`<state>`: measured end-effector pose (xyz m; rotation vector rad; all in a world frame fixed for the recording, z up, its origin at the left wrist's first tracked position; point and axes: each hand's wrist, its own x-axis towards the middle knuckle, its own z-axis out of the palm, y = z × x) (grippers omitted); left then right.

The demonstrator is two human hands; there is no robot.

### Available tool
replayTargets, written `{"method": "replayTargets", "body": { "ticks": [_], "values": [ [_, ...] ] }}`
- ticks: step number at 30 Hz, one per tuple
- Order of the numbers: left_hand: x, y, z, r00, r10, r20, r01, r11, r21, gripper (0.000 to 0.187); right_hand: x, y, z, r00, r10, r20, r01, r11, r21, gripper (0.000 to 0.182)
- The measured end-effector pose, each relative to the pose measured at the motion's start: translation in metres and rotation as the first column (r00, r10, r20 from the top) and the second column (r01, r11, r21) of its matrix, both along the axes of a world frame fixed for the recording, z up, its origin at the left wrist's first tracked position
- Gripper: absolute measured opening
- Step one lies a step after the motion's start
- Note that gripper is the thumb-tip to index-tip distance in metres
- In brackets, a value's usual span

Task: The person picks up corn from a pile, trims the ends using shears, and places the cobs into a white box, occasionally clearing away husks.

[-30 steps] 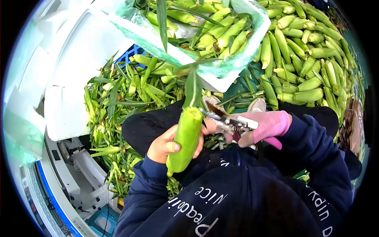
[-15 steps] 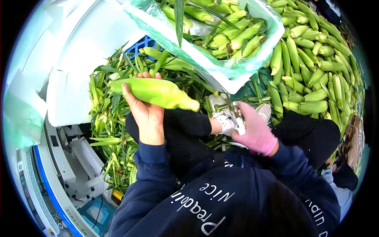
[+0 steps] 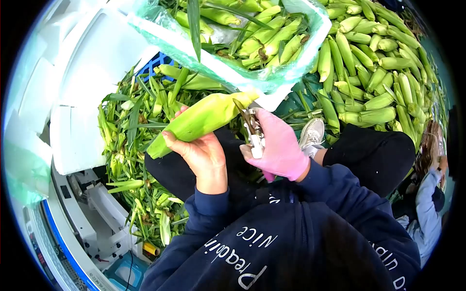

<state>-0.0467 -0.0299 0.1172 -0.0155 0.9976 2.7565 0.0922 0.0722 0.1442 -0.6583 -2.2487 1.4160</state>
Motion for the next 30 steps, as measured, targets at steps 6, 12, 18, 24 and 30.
{"method": "replayTargets", "body": {
  "ticks": [6,12,18,24,30],
  "values": [
    [-0.045,-0.049,0.007,0.560,-0.767,0.314,0.581,0.634,0.511,0.056,0.035,-0.006,0.012,0.672,0.740,-0.030,-0.728,0.654,-0.205,0.044],
    [-0.059,-0.108,0.019,0.460,-0.850,-0.258,0.881,0.402,0.249,0.064,0.054,0.016,0.021,0.723,0.615,-0.314,-0.517,0.180,-0.837,0.060],
    [0.001,-0.154,-0.004,0.395,-0.864,0.313,0.847,0.474,0.240,0.110,-0.029,0.017,0.025,0.871,0.193,-0.452,-0.490,0.420,-0.764,0.060],
    [0.026,-0.160,-0.001,0.640,-0.724,0.256,0.742,0.669,0.037,0.074,-0.055,0.031,-0.106,0.533,0.651,0.541,-0.510,0.757,-0.409,0.044],
    [-0.001,-0.088,-0.008,0.742,-0.663,0.097,0.638,0.655,-0.405,0.054,0.020,0.018,-0.054,0.851,0.496,-0.171,-0.243,0.084,-0.966,0.049]
  ]
}}
